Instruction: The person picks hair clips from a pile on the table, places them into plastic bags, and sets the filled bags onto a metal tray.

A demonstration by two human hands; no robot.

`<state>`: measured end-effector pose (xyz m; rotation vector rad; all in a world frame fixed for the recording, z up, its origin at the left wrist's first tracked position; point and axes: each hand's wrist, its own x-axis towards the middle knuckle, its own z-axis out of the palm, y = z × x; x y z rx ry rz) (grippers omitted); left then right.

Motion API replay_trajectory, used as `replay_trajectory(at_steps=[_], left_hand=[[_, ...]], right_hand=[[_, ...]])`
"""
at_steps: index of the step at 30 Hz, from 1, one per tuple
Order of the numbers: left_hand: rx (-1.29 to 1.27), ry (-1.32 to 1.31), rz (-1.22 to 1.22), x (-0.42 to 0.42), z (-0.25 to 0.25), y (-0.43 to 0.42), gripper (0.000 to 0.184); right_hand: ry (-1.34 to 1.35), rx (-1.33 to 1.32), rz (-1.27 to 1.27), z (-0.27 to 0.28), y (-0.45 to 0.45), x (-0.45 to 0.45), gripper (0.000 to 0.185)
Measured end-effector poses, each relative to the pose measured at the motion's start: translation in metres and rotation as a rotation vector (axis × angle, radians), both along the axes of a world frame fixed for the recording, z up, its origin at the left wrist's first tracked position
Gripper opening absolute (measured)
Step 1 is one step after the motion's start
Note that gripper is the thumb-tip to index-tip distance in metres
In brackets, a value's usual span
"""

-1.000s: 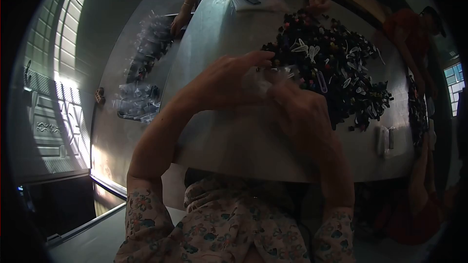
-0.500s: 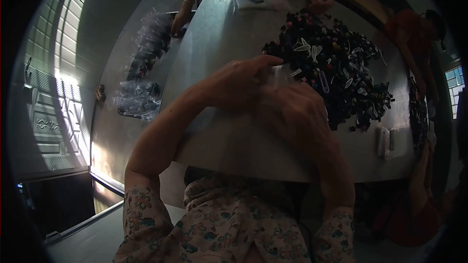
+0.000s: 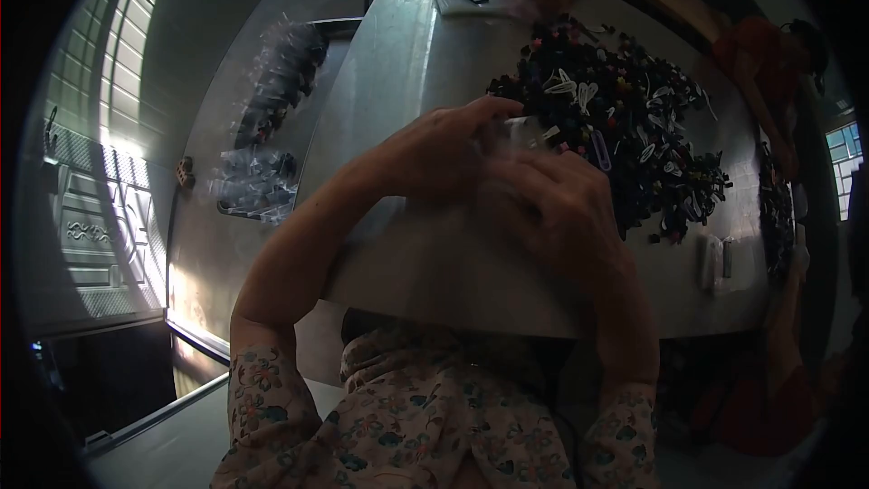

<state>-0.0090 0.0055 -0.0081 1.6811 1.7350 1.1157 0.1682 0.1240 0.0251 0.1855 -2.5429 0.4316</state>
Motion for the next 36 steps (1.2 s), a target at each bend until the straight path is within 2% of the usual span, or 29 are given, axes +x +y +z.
replay_trajectory(at_steps=[2,3,5,6,8,9,11,12,14,15,17,23,32,36], left_hand=[[-0.045,-0.016,0.037,0.0,0.007,-0.001,0.085],[-0.043,-0.017,0.035,-0.002,0.004,-0.001,0.085],[0.08,-0.005,-0.001,-0.006,-0.004,0.001,0.085],[0.082,-0.007,-0.004,-0.006,-0.005,0.001,0.085],[0.085,-0.024,-0.008,-0.006,-0.005,0.001,0.084],[0.086,-0.025,-0.009,-0.007,-0.004,0.0,0.084],[0.039,-0.023,-0.018,-0.007,-0.001,0.0,0.075],[0.038,-0.024,-0.021,-0.007,-0.001,0.0,0.075],[0.005,-0.004,0.005,-0.006,-0.001,0.001,0.076],[0.003,-0.005,0.001,-0.006,-0.002,0.001,0.076],[0.012,-0.021,0.009,-0.007,-0.003,0.001,0.076],[0.04,0.009,0.017,-0.009,-0.004,0.001,0.075],[0.11,-0.058,0.014,-0.011,-0.006,0.001,0.075],[0.104,-0.071,0.034,-0.014,-0.01,0.001,0.074]], right_hand=[[0.087,-0.201,0.058,0.006,0.005,0.003,0.012],[0.086,-0.2,0.055,0.013,0.01,0.006,0.012],[-0.028,-0.5,-0.16,0.031,0.029,0.019,0.01],[-0.029,-0.498,-0.163,0.03,0.042,0.023,0.01],[-0.092,-0.434,-0.457,0.022,0.072,0.025,0.013],[-0.092,-0.433,-0.458,0.019,0.083,0.027,0.013],[-0.327,-0.289,-0.652,0.009,0.097,0.032,0.017],[-0.328,-0.29,-0.655,0.005,0.099,0.032,0.017],[-0.46,-0.07,-0.671,-0.004,0.102,0.033,0.022],[-0.461,-0.072,-0.675,-0.011,0.106,0.033,0.022],[-0.391,-0.101,-0.568,-0.021,0.116,0.033,0.023],[-0.381,-0.311,-0.618,-0.016,0.117,0.029,0.02],[-0.174,-0.395,-0.647,-0.023,0.123,0.024,0.023],[-0.186,-0.402,-0.679,-0.025,0.121,0.02,0.025]])
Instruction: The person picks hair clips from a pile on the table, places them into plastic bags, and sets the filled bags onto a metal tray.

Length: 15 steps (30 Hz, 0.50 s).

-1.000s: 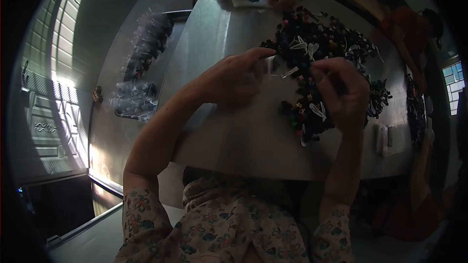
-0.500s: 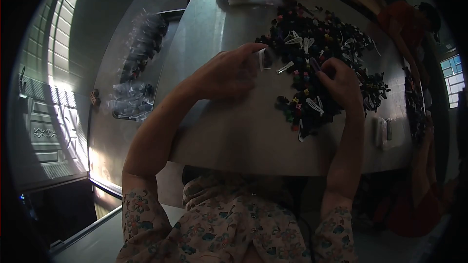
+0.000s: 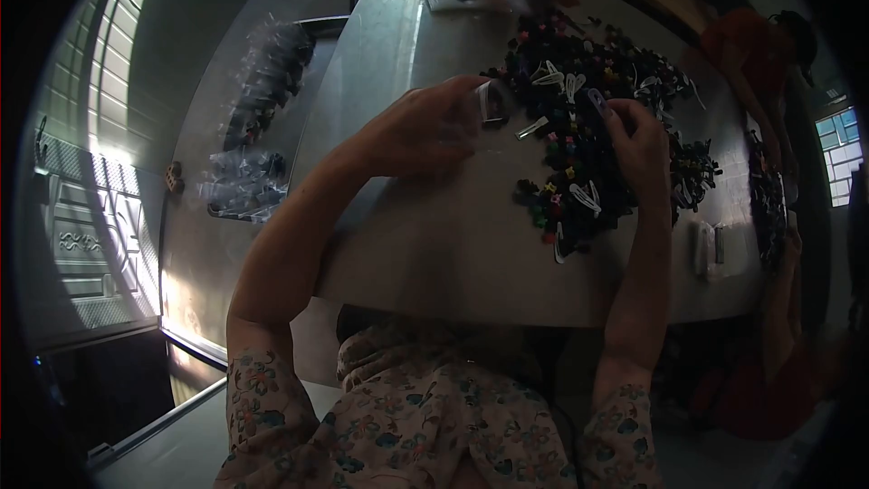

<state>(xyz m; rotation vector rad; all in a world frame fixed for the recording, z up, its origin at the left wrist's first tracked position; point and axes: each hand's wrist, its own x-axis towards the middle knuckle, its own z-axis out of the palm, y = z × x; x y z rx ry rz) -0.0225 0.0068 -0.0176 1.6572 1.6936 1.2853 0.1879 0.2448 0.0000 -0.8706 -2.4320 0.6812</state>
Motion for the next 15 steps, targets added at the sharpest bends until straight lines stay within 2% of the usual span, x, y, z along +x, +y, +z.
replay_trajectory(at_steps=[6,8,11,15], left_hand=[[-0.011,0.018,0.053,-0.005,0.005,-0.003,0.07],[0.008,-0.003,0.042,-0.008,0.002,-0.002,0.066],[-0.031,0.022,0.064,-0.008,0.006,-0.003,0.063],[-0.028,-0.013,0.078,-0.01,0.0,-0.001,0.063]], right_hand=[[0.134,-0.045,0.049,-0.007,0.0,-0.011,0.025],[0.174,-0.131,0.109,-0.009,0.001,-0.022,0.024],[0.112,-0.167,0.152,-0.007,0.0,-0.05,0.024],[0.109,0.001,0.176,-0.018,0.003,-0.087,0.027]])
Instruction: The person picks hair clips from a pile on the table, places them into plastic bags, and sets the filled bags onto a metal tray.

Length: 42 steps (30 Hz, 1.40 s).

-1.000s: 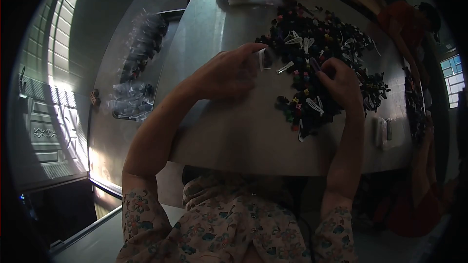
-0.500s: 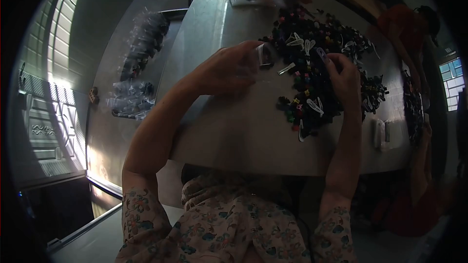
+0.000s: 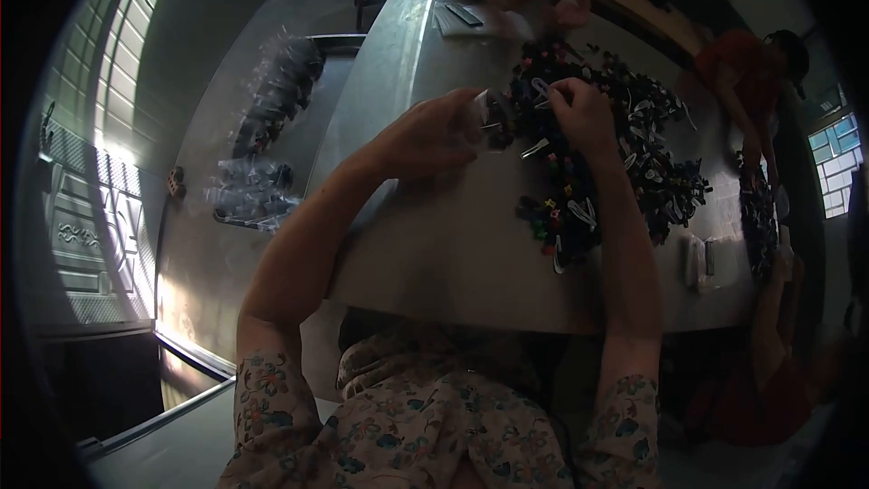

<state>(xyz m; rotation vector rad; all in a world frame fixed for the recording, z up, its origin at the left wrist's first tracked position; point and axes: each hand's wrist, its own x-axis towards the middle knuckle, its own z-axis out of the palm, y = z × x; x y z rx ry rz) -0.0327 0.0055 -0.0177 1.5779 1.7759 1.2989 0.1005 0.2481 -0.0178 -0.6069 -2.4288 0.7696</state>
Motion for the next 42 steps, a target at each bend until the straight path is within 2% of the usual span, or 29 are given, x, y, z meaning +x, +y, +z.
replay_trajectory(at_steps=[2,6,8,15,21,27,29,33,36,38,39,41,42], left_hand=[[0.023,-0.001,-0.01,-0.002,-0.002,0.0,0.062],[-0.014,-0.045,-0.004,-0.002,0.002,0.0,0.063],[0.009,-0.039,-0.013,-0.003,-0.001,0.001,0.064],[-0.009,-0.023,0.008,-0.001,0.001,0.001,0.065],[-0.005,-0.003,0.001,-0.003,-0.002,0.002,0.064],[-0.044,-0.026,0.0,-0.004,-0.003,0.001,0.058],[-0.04,-0.029,0.001,-0.006,-0.004,0.002,0.051],[0.123,-0.055,-0.071,-0.013,-0.019,0.006,0.041],[0.097,-0.075,-0.062,-0.009,-0.011,0.005,0.035],[-0.033,-0.081,-0.042,-0.005,0.0,0.003,0.035],[-0.034,-0.081,-0.042,-0.006,-0.001,0.003,0.035],[-0.017,-0.111,-0.074,-0.007,-0.004,0.003,0.034],[-0.018,-0.113,-0.073,-0.006,-0.006,0.004,0.034]], right_hand=[[-0.166,0.264,-0.118,-0.003,-0.006,-0.014,0.031],[-0.29,0.235,-0.191,0.006,-0.027,-0.022,0.036],[-0.329,0.318,-0.224,0.006,-0.033,-0.021,0.039],[-0.326,0.289,-0.212,0.001,-0.026,-0.022,0.036],[-0.165,0.11,-0.17,0.008,-0.023,-0.007,0.031],[-0.076,-0.157,0.059,0.034,-0.013,0.014,0.03],[0.073,-0.532,0.26,0.045,-0.017,0.02,0.023],[0.032,-0.533,0.332,0.084,-0.044,0.036,0.02],[-0.039,-0.446,0.388,0.101,-0.065,0.04,0.02],[-0.206,-0.102,0.333,0.11,-0.084,0.04,0.017],[-0.206,-0.102,0.334,0.11,-0.092,0.039,0.017],[-0.22,0.215,0.236,0.108,-0.104,0.038,0.015],[-0.221,0.214,0.237,0.106,-0.107,0.037,0.015]])
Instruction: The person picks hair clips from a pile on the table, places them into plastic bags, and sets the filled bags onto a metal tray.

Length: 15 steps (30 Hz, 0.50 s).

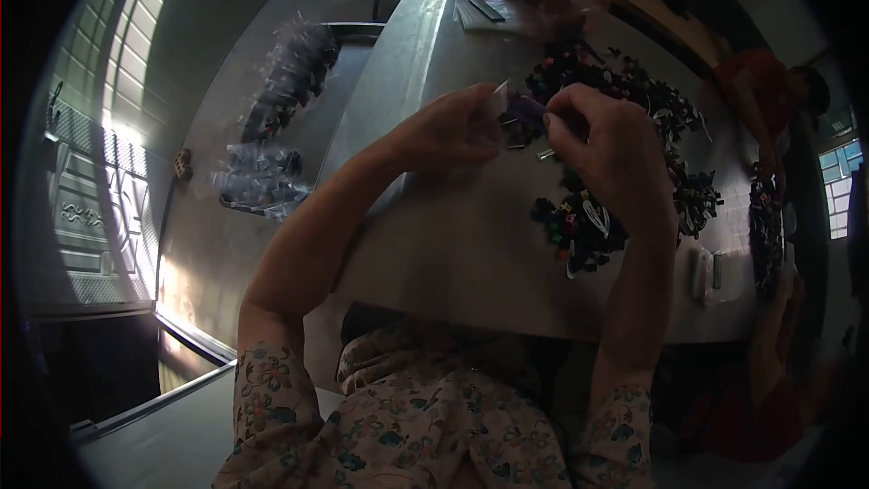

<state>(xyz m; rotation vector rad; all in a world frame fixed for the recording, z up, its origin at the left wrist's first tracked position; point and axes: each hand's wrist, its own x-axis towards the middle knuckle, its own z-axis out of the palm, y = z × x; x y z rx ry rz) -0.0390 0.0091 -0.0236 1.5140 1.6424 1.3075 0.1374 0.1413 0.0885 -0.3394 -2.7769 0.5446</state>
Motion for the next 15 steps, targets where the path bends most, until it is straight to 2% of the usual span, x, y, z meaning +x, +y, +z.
replay_trajectory(at_steps=[2,6,8,11,15], left_hand=[[0.083,-0.029,-0.018,0.002,-0.003,0.001,0.033],[0.057,0.024,-0.02,0.004,-0.002,0.001,0.036],[0.207,-0.024,-0.031,0.004,-0.012,0.006,0.055],[0.088,-0.143,-0.115,0.004,-0.009,0.004,0.06],[0.023,-0.141,-0.107,0.007,-0.005,0.002,0.058]], right_hand=[[0.059,0.075,0.057,-0.006,-0.003,-0.002,0.014],[0.055,0.214,0.055,-0.014,-0.015,-0.008,0.013],[0.156,0.192,0.113,-0.021,-0.016,-0.012,0.012],[0.212,0.118,0.072,-0.018,-0.018,-0.013,0.012],[0.231,0.095,0.074,-0.016,-0.013,-0.013,0.011]])
